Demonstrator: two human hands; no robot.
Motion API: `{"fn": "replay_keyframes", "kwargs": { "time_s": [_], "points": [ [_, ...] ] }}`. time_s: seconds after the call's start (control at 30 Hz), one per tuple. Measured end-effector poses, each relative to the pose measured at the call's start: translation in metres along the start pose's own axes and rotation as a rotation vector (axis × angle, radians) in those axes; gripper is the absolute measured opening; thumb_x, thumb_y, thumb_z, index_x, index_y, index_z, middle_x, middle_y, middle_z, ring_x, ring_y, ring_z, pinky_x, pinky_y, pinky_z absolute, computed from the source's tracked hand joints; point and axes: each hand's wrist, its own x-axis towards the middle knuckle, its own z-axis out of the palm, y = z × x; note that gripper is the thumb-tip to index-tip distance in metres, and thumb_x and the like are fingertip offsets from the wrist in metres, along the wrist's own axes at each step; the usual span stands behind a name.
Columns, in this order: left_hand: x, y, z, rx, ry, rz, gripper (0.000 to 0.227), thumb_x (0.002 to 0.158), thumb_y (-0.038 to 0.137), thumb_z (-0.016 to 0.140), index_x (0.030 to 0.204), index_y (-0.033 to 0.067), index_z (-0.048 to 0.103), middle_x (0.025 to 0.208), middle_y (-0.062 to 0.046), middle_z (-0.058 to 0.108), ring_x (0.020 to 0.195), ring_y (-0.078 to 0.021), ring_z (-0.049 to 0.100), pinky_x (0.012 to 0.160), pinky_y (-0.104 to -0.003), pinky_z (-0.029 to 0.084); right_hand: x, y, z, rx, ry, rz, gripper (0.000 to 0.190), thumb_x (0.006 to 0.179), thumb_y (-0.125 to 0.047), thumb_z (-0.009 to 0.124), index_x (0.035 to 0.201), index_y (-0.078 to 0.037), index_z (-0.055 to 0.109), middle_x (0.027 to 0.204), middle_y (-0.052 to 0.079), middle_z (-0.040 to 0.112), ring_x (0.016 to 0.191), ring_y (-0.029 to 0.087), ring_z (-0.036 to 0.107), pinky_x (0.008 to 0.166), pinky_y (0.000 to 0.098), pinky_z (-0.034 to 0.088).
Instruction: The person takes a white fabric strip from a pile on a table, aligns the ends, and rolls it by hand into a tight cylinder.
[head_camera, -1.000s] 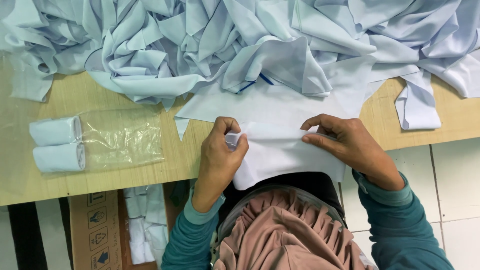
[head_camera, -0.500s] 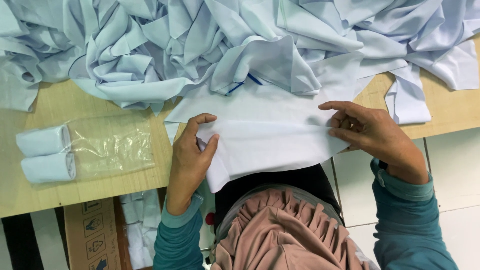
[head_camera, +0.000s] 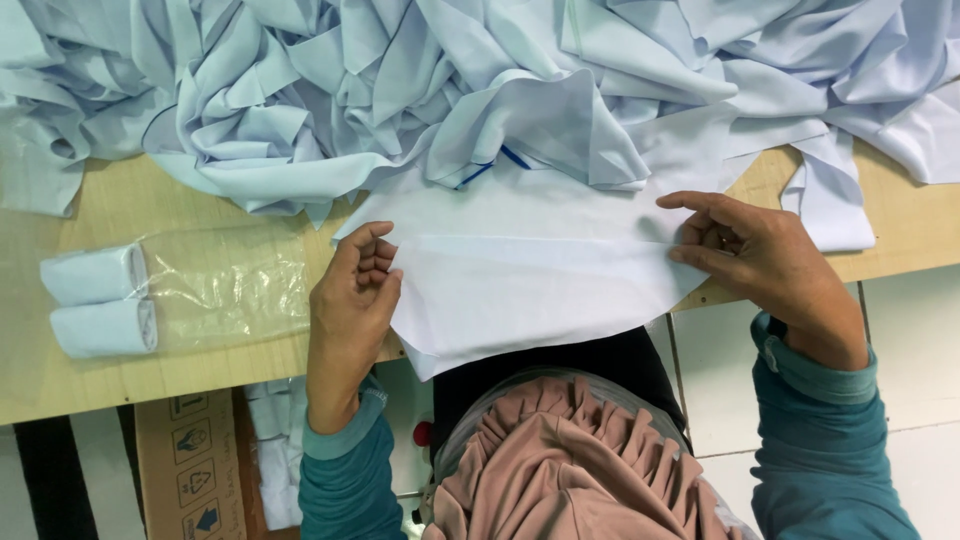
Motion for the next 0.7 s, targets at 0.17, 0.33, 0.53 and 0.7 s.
{"fn": "replay_keyframes", "kwargs": {
  "time_s": [0.17, 0.33, 0.53, 0.7],
  "points": [
    [0.002, -0.004, -0.004, -0.079, -0.028, 0.044, 0.041, 0.093, 0.001, 0.063, 0.133, 0.0113, 0.061, 0.106, -0.004, 0.064, 0.094, -0.0126, 0.06, 0.091, -0.025, 0.055, 0.001, 0.006, -0.001, -0.036, 0.058, -0.025, 0.049, 0.088, -0.004, 0.076, 0.136, -0.012, 0.07, 0.09, 0.003, 0.069, 0.082, 0.013, 0.059, 0.08, 0.0274, 0.049],
    [0.001, -0.005, -0.005, -0.123, -0.022, 0.015, 0.041, 0.093, 0.001, 0.066, 0.133, 0.0105, 0.062, 0.106, -0.004, 0.065, 0.095, -0.0118, 0.061, 0.094, -0.023, 0.056, 0.0, 0.005, -0.003, -0.036, 0.098, -0.059, 0.048, 0.089, 0.003, 0.071, 0.135, -0.01, 0.069, 0.097, 0.006, 0.074, 0.089, 0.014, 0.067, 0.087, 0.0278, 0.054],
    [0.001, -0.01, -0.002, -0.168, 0.014, 0.051, 0.04, 0.094, -0.001, 0.067, 0.133, 0.0076, 0.062, 0.108, -0.006, 0.064, 0.097, -0.0123, 0.061, 0.093, -0.023, 0.055, 0.002, 0.017, 0.001, -0.006, 0.161, -0.192, 0.044, 0.092, 0.007, 0.07, 0.135, -0.004, 0.068, 0.098, 0.01, 0.072, 0.091, 0.016, 0.067, 0.087, 0.027, 0.056],
    [0.002, -0.009, 0.0, -0.161, 0.043, 0.074, 0.04, 0.093, 0.0, 0.069, 0.132, 0.0069, 0.063, 0.106, -0.006, 0.065, 0.096, -0.0127, 0.062, 0.092, -0.023, 0.057, 0.005, 0.02, 0.003, -0.017, 0.216, -0.237, 0.039, 0.095, 0.008, 0.07, 0.133, -0.002, 0.07, 0.097, 0.009, 0.071, 0.089, 0.014, 0.066, 0.085, 0.0251, 0.055]
  ]
}}
